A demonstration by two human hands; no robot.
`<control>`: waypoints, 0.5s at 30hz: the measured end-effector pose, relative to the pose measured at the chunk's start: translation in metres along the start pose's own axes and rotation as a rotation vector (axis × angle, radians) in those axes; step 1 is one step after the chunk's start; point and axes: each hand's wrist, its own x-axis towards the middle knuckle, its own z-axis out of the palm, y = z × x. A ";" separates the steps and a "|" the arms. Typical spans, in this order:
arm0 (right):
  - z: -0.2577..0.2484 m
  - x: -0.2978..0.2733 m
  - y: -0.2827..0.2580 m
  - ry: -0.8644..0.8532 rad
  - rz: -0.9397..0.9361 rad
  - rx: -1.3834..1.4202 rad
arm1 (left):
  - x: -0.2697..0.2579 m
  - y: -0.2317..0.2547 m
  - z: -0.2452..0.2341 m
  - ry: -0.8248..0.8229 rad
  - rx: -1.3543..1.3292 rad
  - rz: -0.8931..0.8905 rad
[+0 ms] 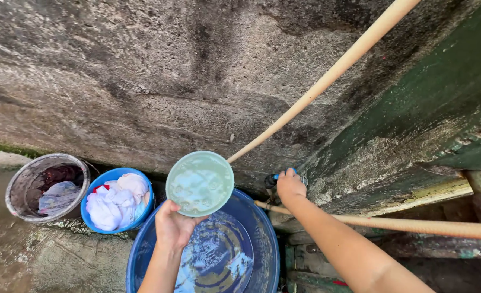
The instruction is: The person waters several small papaya plants in a narrow outdoor garden bed using a light blue plastic cup. They scoop water from a puddle and pour it onto the soil around the plants, then refill the cup from a nearby tap and continue watering.
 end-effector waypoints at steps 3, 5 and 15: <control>-0.029 -0.023 -0.001 0.157 -0.113 -0.365 | 0.006 0.006 -0.013 -0.027 0.011 0.004; -0.057 -0.027 0.002 0.030 -0.151 -0.283 | 0.004 0.009 -0.018 -0.021 0.010 0.022; -0.064 0.023 0.010 -0.069 -0.073 0.037 | -0.012 0.028 -0.020 0.000 0.008 0.023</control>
